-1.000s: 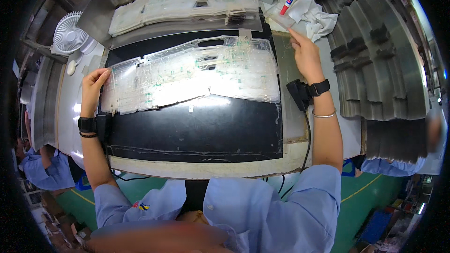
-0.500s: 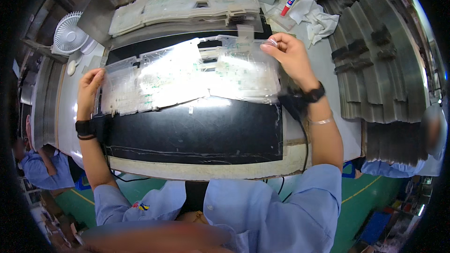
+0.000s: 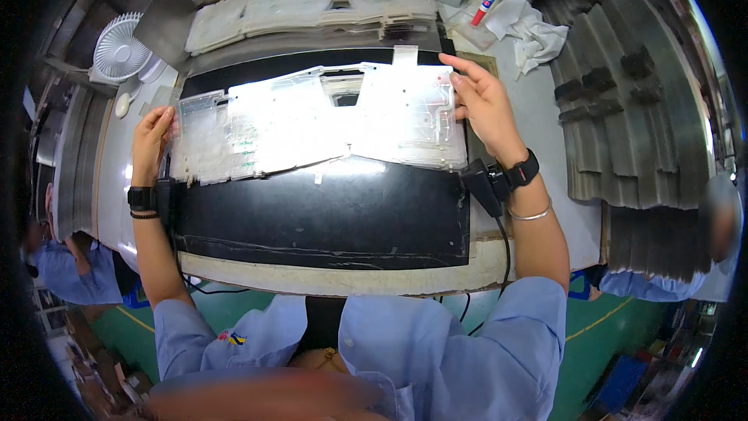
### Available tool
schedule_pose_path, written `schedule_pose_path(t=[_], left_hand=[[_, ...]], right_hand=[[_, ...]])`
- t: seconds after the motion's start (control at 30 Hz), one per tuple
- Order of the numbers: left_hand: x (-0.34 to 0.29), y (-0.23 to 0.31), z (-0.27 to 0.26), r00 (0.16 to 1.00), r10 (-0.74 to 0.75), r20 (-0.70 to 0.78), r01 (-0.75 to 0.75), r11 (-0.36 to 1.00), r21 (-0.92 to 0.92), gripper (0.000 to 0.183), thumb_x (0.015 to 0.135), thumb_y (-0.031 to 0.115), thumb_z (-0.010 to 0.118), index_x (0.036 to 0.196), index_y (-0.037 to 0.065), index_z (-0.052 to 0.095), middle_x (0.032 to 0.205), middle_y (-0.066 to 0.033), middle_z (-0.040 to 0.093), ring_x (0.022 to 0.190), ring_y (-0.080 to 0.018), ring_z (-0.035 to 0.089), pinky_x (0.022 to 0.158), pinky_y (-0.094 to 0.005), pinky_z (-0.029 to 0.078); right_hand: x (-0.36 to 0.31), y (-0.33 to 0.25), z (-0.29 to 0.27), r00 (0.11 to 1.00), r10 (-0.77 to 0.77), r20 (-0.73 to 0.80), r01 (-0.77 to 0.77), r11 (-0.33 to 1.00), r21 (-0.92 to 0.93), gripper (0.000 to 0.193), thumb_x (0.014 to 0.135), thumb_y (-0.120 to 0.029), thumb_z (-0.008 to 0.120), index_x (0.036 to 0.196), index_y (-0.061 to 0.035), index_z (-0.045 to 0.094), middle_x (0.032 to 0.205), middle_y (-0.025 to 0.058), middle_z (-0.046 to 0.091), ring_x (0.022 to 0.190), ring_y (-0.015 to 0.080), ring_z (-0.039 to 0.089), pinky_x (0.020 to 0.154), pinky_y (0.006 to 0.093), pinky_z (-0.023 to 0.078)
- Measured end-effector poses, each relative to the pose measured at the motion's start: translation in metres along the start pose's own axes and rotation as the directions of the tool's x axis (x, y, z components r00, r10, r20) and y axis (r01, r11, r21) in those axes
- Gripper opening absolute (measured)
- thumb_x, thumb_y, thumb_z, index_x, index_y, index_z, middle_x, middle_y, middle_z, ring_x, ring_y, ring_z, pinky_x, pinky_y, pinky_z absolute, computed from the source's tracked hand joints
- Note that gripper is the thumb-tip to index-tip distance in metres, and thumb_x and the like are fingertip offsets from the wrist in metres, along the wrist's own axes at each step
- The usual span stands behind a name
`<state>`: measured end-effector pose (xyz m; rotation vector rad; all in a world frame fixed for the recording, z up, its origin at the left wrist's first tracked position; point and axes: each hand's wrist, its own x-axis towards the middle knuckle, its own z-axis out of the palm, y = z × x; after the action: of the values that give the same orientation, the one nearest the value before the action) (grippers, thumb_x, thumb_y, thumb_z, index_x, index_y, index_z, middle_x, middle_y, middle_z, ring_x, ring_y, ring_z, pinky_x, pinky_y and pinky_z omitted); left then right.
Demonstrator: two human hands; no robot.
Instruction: Inspecting and stacking transparent keyboard circuit membranes at a workstation.
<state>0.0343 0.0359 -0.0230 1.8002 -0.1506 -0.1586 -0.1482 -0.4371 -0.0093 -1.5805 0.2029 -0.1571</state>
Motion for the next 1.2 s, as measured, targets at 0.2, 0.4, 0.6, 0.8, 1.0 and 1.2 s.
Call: schedule_pose_path(t=[0.2,0.4,0.6,0.8,1.0,1.2], left_hand=[[0.012,0.004,0.007,0.999,0.014,0.029,-0.018,0.993,0.120,0.022,0.085,0.018,0.057,0.098,0.001,0.060,0.082,0.0010,0.058,0.068,-0.0043,0.051,0.061,-0.0167,0.041],[-0.003,0.008,0.007,0.999,0.034,0.032,-0.030,0.990,-0.134,0.028,0.086,0.011,0.055,0.112,0.001,0.054,0.086,-0.0031,0.062,0.069,-0.0037,0.055,0.060,-0.0157,0.045],[-0.015,0.022,0.008,0.995,0.080,0.052,-0.077,0.995,-0.067,0.042,0.086,0.010,0.053,0.126,0.006,0.042,0.083,-0.0025,0.062,0.064,-0.0018,0.050,0.054,-0.0141,0.039],[-0.026,0.037,0.025,0.987,0.087,0.135,-0.073,0.991,-0.108,0.049,0.085,0.011,0.053,0.131,0.011,0.038,0.068,0.0052,0.049,0.058,-0.0006,0.037,0.051,-0.0140,0.033],[-0.031,0.041,0.024,0.979,0.111,0.171,-0.107,0.994,-0.032,0.045,0.087,0.012,0.051,0.131,0.010,0.039,0.089,-0.0019,0.060,0.066,-0.0025,0.046,0.059,-0.0154,0.043],[-0.023,0.031,0.017,0.870,0.400,0.287,-0.476,0.834,0.281,0.022,0.086,0.012,0.054,0.105,0.006,0.061,0.095,-0.0043,0.062,0.082,-0.0087,0.056,0.074,-0.0221,0.046]], right_hand=[[0.003,0.002,-0.008,0.994,-0.084,-0.074,0.068,0.978,-0.196,0.035,0.089,-0.014,0.049,0.123,-0.0066,0.046,0.094,0.0053,0.062,0.070,0.0039,0.054,0.055,0.0148,0.043],[0.005,0.005,-0.015,0.977,-0.188,-0.103,0.162,0.962,-0.220,0.035,0.089,-0.014,0.050,0.122,-0.0022,0.046,0.097,0.0077,0.062,0.069,0.0044,0.054,0.055,0.0155,0.041],[0.014,0.015,-0.025,0.958,-0.236,-0.160,0.198,0.955,-0.222,0.035,0.089,-0.014,0.050,0.122,-0.0025,0.045,0.097,0.0063,0.062,0.070,0.0045,0.054,0.054,0.0149,0.040],[0.018,0.024,-0.049,0.942,-0.243,-0.230,0.178,0.947,-0.269,0.033,0.090,-0.015,0.049,0.122,-0.0070,0.048,0.096,0.0029,0.061,0.064,0.0008,0.048,0.052,0.0141,0.037],[0.022,0.026,-0.061,0.974,-0.192,-0.118,0.173,0.973,-0.155,0.031,0.092,-0.015,0.044,0.120,-0.0020,0.048,0.113,0.0076,0.054,0.091,0.0077,0.053,0.075,0.0185,0.042],[0.019,0.021,-0.100,0.951,-0.303,0.055,0.301,0.875,-0.380,0.026,0.089,-0.009,0.049,0.111,0.0017,0.053,0.118,0.0094,0.052,0.106,0.0158,0.050,0.092,0.0258,0.036]])
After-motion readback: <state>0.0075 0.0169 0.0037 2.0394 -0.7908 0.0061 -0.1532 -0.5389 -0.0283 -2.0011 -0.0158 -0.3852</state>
